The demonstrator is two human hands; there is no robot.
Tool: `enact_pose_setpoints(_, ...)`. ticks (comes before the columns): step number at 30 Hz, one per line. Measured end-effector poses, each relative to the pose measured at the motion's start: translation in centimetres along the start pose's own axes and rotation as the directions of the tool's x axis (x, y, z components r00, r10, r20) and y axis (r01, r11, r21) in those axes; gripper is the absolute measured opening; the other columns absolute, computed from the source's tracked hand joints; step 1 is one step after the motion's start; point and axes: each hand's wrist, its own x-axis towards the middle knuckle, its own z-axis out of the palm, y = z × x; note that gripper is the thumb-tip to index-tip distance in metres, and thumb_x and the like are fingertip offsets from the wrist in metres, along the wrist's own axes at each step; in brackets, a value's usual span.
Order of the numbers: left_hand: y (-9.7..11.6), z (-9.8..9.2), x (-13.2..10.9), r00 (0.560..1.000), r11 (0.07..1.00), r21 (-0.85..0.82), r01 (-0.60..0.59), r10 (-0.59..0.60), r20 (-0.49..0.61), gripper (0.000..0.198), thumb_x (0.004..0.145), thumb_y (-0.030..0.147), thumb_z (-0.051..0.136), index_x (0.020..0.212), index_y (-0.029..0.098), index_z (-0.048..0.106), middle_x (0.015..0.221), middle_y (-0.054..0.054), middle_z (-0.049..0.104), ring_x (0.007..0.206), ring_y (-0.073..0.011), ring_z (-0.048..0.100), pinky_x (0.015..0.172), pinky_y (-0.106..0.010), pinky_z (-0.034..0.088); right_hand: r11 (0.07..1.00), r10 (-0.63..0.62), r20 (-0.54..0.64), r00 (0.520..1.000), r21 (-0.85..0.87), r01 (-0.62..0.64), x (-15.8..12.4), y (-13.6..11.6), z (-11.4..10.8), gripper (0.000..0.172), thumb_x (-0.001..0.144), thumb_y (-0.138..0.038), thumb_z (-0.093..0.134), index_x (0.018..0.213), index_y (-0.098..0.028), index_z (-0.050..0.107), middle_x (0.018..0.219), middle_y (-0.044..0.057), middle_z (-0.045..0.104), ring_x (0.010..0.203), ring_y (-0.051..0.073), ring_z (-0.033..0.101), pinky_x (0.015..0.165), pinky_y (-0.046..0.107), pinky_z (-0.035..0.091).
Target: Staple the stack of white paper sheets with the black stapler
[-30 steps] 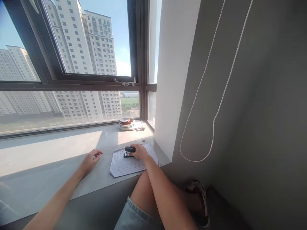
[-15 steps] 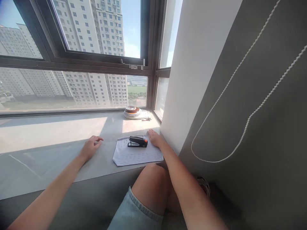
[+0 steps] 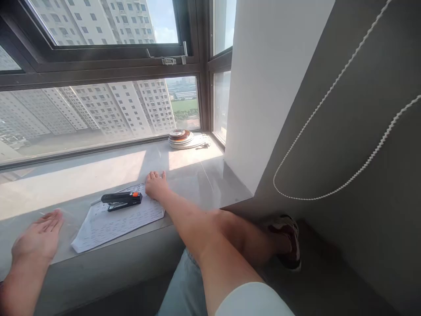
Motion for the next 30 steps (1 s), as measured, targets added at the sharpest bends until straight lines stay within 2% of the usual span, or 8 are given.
enact_pose_setpoints(3, 0.3, -0.2, -0.2, 0.980, 0.953, -0.240, 0.187, -0.197, -0.018, 0.028, 0.068, 0.039, 0.057, 0.088, 0.023, 0.048, 0.113, -0.011, 0.068, 0.116, -0.0259, 0.065, 0.112, -0.054, 0.047, 0.999, -0.024, -0.028, 0.999, 0.030, 0.025, 1.4, -3.6, 1.9, 0.057, 0.101, -0.016, 0.028, 0.157, -0.005, 0.033, 0.168, 0.020, 0.027, 0.157, 0.031, 0.021, 0.123, 0.069, 0.010)
enact_pose_setpoints(7, 1.2, 0.5, -0.4, 0.978, 0.957, -0.216, 0.194, -0.206, -0.036, 0.024, 0.068, 0.037, 0.054, 0.087, 0.023, 0.048, 0.096, -0.009, 0.067, 0.113, -0.0259, 0.066, 0.112, -0.057, 0.047, 0.998, -0.041, -0.017, 0.999, 0.045, 0.042, 1.6, -4.7, 2.3, 0.059, 0.101, -0.016, 0.029, 0.159, -0.010, 0.032, 0.170, 0.018, 0.023, 0.158, 0.030, 0.016, 0.123, 0.070, 0.010)
enact_pose_setpoints(11, 2.3, 1.5, -0.9, 0.974, 0.956, -0.230, 0.180, -0.206, -0.092, 0.024, 0.059, 0.027, 0.056, 0.081, 0.022, 0.048, 0.081, -0.005, 0.061, 0.094, -0.0237, 0.067, 0.102, -0.055, 0.054, 1.000, -0.007, -0.054, 0.999, 0.020, 0.008, 0.3, -3.1, 1.4, 0.062, 0.100, -0.017, 0.029, 0.161, -0.007, 0.024, 0.171, 0.019, 0.017, 0.159, 0.030, 0.012, 0.123, 0.070, 0.010)
enact_pose_setpoints(16, 2.5, 2.8, -1.4, 0.979, 0.985, -0.092, 0.144, -0.156, -0.133, 0.016, 0.057, 0.022, 0.058, 0.072, 0.020, 0.052, 0.072, 0.000, 0.056, 0.075, -0.0179, 0.059, 0.080, -0.040, 0.059, 0.998, 0.059, -0.047, 0.997, -0.013, -0.060, -3.2, 1.2, -1.0, 0.058, 0.104, -0.022, 0.026, 0.160, -0.007, 0.029, 0.169, 0.021, 0.021, 0.159, 0.030, 0.016, 0.122, 0.071, 0.011)
enact_pose_setpoints(20, 2.4, 2.7, -1.7, 0.994, 0.987, 0.115, 0.114, -0.114, -0.007, 0.015, 0.061, 0.028, 0.058, 0.072, 0.020, 0.063, 0.075, -0.003, 0.064, 0.079, -0.0221, 0.064, 0.062, -0.030, 0.053, 0.993, 0.102, 0.002, 0.995, -0.064, -0.101, -6.2, 5.7, -3.8, 0.054, 0.106, -0.020, 0.024, 0.158, -0.011, 0.036, 0.169, 0.019, 0.024, 0.159, 0.029, 0.017, 0.122, 0.071, 0.013)
enact_pose_setpoints(23, 3.8, 3.6, -2.8, 0.995, 0.969, 0.246, 0.005, -0.030, 0.100, 0.020, 0.067, 0.032, 0.056, 0.078, 0.022, 0.069, 0.087, -0.007, 0.073, 0.087, -0.0281, 0.070, 0.065, -0.035, 0.055, 0.987, 0.132, 0.010, 0.991, -0.090, -0.131, -7.7, 8.2, -5.6, 0.051, 0.107, -0.023, 0.027, 0.155, -0.017, 0.042, 0.167, 0.018, 0.029, 0.158, 0.029, 0.022, 0.122, 0.071, 0.014)
enact_pose_setpoints(25, 5.7, 5.5, -4.3, 0.975, 0.962, 0.240, -0.129, 0.078, 0.209, 0.024, 0.073, 0.035, 0.055, 0.085, 0.022, 0.070, 0.094, -0.009, 0.076, 0.091, -0.0307, 0.072, 0.072, -0.040, 0.059, 0.984, 0.160, 0.013, 0.987, -0.083, -0.159, -8.3, 9.1, -6.4, 0.049, 0.107, -0.025, 0.028, 0.152, -0.019, 0.047, 0.166, 0.017, 0.032, 0.157, 0.029, 0.024, 0.121, 0.070, 0.017)
enact_pose_setpoints(30, 9.7, 13.8, -7.9, 0.778, 0.873, 0.158, -0.462, 0.312, 0.545, 0.032, 0.087, 0.037, 0.049, 0.106, 0.024, 0.071, 0.114, -0.010, 0.077, 0.107, -0.0304, 0.073, 0.094, -0.047, 0.058, 0.975, 0.217, -0.002, 0.976, -0.048, -0.217, -8.5, 9.7, -7.0, 0.047, 0.107, -0.022, 0.028, 0.147, -0.025, 0.052, 0.165, 0.014, 0.036, 0.156, 0.027, 0.026, 0.122, 0.066, 0.020)
